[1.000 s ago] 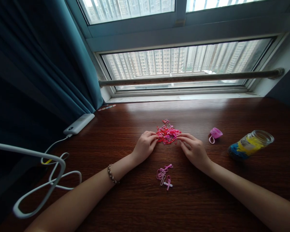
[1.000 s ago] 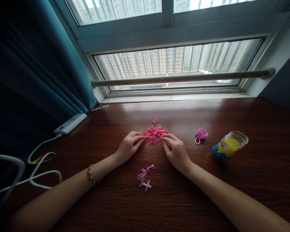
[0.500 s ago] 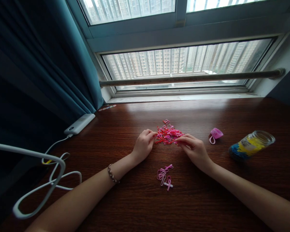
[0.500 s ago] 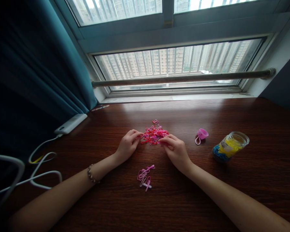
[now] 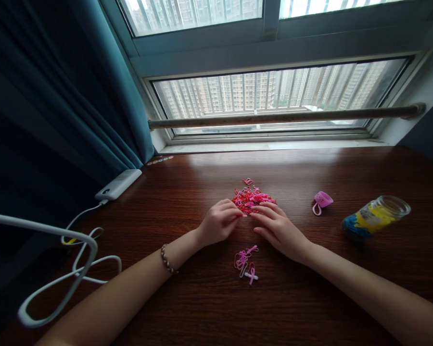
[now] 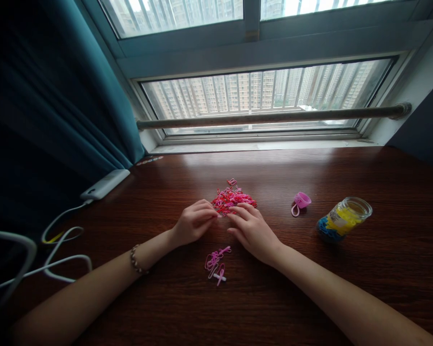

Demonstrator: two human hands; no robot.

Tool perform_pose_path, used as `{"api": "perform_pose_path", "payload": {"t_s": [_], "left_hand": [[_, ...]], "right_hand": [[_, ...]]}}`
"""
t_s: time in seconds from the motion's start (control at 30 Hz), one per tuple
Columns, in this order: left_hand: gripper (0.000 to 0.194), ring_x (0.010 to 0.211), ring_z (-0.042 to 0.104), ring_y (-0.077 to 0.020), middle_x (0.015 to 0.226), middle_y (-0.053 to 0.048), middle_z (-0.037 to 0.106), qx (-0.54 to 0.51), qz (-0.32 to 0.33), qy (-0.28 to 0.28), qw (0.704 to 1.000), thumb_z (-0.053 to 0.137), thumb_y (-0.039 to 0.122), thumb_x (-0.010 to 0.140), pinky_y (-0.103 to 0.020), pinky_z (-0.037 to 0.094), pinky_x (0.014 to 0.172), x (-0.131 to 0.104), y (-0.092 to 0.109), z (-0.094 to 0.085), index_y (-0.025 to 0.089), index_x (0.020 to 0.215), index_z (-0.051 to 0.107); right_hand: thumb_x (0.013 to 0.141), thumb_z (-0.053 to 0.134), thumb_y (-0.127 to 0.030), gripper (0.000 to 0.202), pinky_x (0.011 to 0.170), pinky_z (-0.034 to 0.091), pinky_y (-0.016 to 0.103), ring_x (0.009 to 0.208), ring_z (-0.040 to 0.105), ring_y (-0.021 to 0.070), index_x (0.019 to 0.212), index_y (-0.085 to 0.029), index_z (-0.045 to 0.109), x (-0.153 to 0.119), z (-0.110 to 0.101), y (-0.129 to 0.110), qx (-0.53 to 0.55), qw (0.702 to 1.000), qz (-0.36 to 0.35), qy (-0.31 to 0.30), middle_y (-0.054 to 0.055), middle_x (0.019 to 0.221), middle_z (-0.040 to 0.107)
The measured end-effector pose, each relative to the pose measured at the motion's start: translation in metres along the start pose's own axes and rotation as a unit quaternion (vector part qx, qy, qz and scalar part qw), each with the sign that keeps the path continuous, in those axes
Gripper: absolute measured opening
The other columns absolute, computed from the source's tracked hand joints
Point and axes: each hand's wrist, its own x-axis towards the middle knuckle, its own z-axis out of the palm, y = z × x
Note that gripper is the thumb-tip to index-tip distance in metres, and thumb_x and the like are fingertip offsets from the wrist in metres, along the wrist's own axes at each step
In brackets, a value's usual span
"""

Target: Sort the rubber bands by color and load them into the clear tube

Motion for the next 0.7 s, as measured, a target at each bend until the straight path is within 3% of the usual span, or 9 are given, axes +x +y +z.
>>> {"api": "perform_pose_path", "payload": {"t_s": [0.13,0.27,0.5,0.7], "left_hand": [[0.014,0.077,0.054,-0.0169,0.074,-0.004,0.063,-0.009,0.172,-0.082,0.982,0.053,0.015,0.073,-0.032,0.043,0.071,-0.002,0.013,0.0,0.017,0.085,0.059],[0.021,0.078,0.055,-0.0186,0.079,-0.005,0.064,0.004,0.249,-0.124,0.96,0.052,0.015,0.069,-0.034,0.042,0.068,-0.004,0.021,0.001,0.016,0.089,0.058],[0.02,0.077,0.055,-0.0174,0.081,-0.005,0.064,0.028,0.269,-0.153,0.951,0.051,0.017,0.071,-0.033,0.043,0.068,-0.004,0.025,0.0,0.016,0.09,0.058],[0.015,0.09,0.054,-0.0188,0.09,-0.005,0.064,0.093,0.217,-0.079,0.968,0.053,0.019,0.075,-0.034,0.042,0.079,-0.004,0.013,0.001,0.015,0.089,0.059]], "right_hand": [[0.086,0.042,-0.028,0.036,0.1,0.028,0.046,0.121,0.03,0.0251,0.121,-0.021,0.048,0.001,0.005,0.004,-0.074,0.997,0.037,-0.013,0.005,0.128,0.045],[0.086,0.042,-0.032,0.039,0.1,0.026,0.046,0.12,0.029,0.0267,0.123,-0.02,0.046,0.001,0.008,0.004,-0.111,0.991,0.077,-0.02,0.004,0.129,0.044],[0.087,0.04,-0.032,0.039,0.099,0.024,0.046,0.117,0.031,0.0259,0.124,-0.023,0.045,0.001,0.009,0.006,-0.121,0.989,0.084,-0.034,0.002,0.126,0.047],[0.087,0.039,-0.03,0.038,0.099,0.026,0.045,0.117,0.032,0.0255,0.123,-0.021,0.046,0.002,0.01,0.007,-0.111,0.99,0.084,-0.029,0.004,0.126,0.047]]}}
